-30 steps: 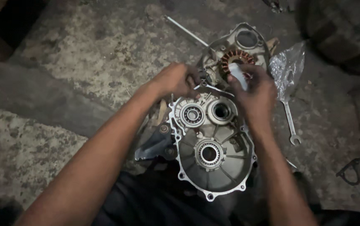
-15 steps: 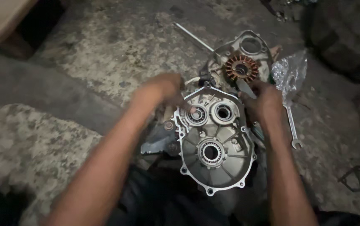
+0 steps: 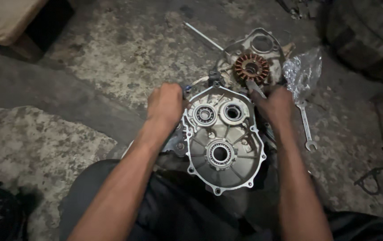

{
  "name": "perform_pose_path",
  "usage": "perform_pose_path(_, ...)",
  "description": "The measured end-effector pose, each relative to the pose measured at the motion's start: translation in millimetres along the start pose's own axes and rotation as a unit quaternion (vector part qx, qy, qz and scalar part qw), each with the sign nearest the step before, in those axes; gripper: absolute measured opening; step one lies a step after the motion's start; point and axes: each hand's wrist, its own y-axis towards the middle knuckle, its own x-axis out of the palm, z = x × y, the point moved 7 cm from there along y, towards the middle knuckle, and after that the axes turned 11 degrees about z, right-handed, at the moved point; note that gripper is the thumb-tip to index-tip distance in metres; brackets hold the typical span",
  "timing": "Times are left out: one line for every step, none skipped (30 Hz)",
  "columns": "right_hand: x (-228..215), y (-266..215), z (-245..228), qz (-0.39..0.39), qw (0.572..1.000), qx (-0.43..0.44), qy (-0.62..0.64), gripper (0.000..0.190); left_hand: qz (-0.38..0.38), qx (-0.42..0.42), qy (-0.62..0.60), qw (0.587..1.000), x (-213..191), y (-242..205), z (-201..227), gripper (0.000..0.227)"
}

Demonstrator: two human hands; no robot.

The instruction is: The person manipulates internal gears and bearings within a motorcycle engine casing, using a wrench to secure a metal plate and their hands to position components.

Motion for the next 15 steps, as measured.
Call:
perform_pose_path(1.4, 0.4, 0.5, 0.000, 1.000, 0.006, -0.010, 0.050, 0.014, 0.014, 0.005, 1.000, -0.7, -0.2, 1.6, 0.027)
perform_pose_path(0.5, -0.1, -0.2, 0.003, 1.000, 0.009, 0.002, 0.048, 0.013, 0.014, 0.007, 1.000, 0.8, -0.4, 1.1, 0.026)
perform_pose_path(-1.8, -0.9, -1.4, 0.006, 1.000, 0.013, 0.014, 0.046, 0.011, 0.013, 0.009, 1.000, 2.3, -0.4, 0.2, 0.024)
perform_pose_path(-3.8, -1.6, -4.0, 0.009, 0.999, 0.014, 0.028, 0.044, 0.011, 0.011, 0.012, 1.000, 3.7, -0.7, -1.7, 0.023)
perform_pose_path(-4.4, -2.9, -2.5, -0.012, 0.999, 0.041, 0.034, 0.044, 0.028, 0.015, 0.006, 0.999, 3.8, -0.5, -1.1, 0.024)
perform_pose_path(-6.0, -3.7, -1.1, -0.031, 0.996, 0.067, 0.040, 0.045, 0.046, 0.020, 0.001, 0.999, 4.1, 0.3, 0.0, 0.025)
perform_pose_path(-5.7, -5.2, -1.2, -0.051, 0.993, 0.093, 0.047, 0.045, 0.064, 0.025, -0.005, 0.998, 4.0, 1.3, 0.4, 0.026)
perform_pose_path(-6.6, -5.8, -5.9, -0.059, 0.994, 0.082, 0.048, 0.045, 0.063, 0.008, 0.005, 0.998, 6.1, 5.7, -2.8, 0.026)
perform_pose_path(-6.9, -5.7, -10.1, -0.068, 0.994, 0.071, 0.049, 0.046, 0.061, -0.008, 0.014, 0.998, 6.8, 12.7, -6.5, 0.025)
perform_pose_path(-8.6, -4.7, -11.3, -0.075, 0.994, 0.060, 0.047, 0.046, 0.059, -0.024, 0.021, 0.998, 8.6, 17.1, -7.6, 0.024)
perform_pose_path(-9.3, -3.4, -13.4, -0.078, 0.995, 0.048, 0.046, 0.045, 0.072, -0.026, 0.010, 0.997, 7.1, 18.7, -7.5, 0.024)
perform_pose_path(-6.9, -3.3, -18.2, -0.083, 0.995, 0.037, 0.047, 0.045, 0.084, -0.027, 0.001, 0.996, 2.3, 20.1, -10.2, 0.024)
perform_pose_path(-5.5, -3.2, -22.6, -0.087, 0.995, 0.026, 0.049, 0.045, 0.096, -0.029, -0.007, 0.995, -2.0, 21.6, -10.7, 0.024)
perform_pose_path(-4.5, -2.3, -24.7, -0.094, 0.994, 0.032, 0.046, 0.045, 0.084, -0.040, 0.007, 0.996, -2.8, 24.3, -11.5, 0.025)
perform_pose_path(-4.5, -1.2, -26.1, -0.100, 0.993, 0.038, 0.043, 0.045, 0.073, -0.051, 0.021, 0.996, -3.3, 27.5, -12.0, 0.026)
